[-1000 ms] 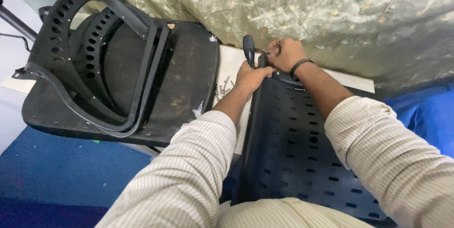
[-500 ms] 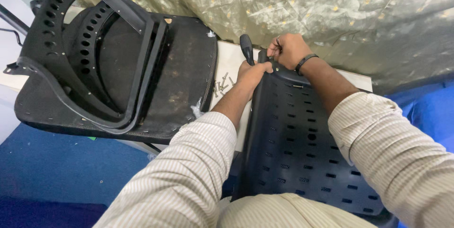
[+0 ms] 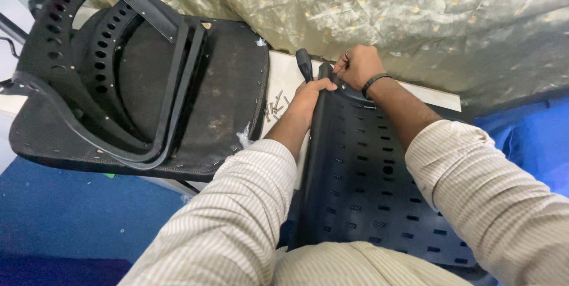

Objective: The person uses a screwdriver to fasten screws into a black plastic chair seat and then into a black plastic chair backrest. The person works on a white table with a blue floor and a patterned curtain in the background.

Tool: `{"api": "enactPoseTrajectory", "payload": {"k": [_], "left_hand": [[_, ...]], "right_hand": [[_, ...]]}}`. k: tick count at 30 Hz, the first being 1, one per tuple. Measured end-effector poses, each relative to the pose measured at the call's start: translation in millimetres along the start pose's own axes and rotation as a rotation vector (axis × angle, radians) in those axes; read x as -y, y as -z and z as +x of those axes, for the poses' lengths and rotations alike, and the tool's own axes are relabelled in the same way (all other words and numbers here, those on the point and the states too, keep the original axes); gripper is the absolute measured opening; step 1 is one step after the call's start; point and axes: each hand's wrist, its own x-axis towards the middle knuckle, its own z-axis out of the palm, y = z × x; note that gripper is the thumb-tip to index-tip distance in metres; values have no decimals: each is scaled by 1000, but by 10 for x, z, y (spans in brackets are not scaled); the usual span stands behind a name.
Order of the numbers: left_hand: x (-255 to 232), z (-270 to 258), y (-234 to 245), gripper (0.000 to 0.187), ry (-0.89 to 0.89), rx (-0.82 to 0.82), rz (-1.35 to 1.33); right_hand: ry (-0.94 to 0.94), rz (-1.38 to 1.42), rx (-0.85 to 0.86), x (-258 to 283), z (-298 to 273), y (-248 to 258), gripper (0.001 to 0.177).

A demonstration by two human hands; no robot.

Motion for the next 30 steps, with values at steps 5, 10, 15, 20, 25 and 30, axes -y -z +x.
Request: {"api": "enactPoseTrajectory", "payload": {"k": [5,10,15,20,25,30], "left_hand": [[-28,-44,-15,31,-1,-6,44],[-46,-135,-80,32,-3,-53,133],[13,-180,-17,43,-109,-8,171],[-21,-202,46,66,-108,-136,241],[-351,-306,71,56,-202,-146,255],[-645,-488,112,44,-360,-30,149]], "right_hand": [[104,-49,-208,-81,36,28,18],[10,105,-241,83,-127,112,9],[4,195,-266,396,-342,192,15],[42,351,-329,687,-367,199,15],[160,283,-325,962,-319,197,14],[276,282,-265,1143,-308,230,17]]}}
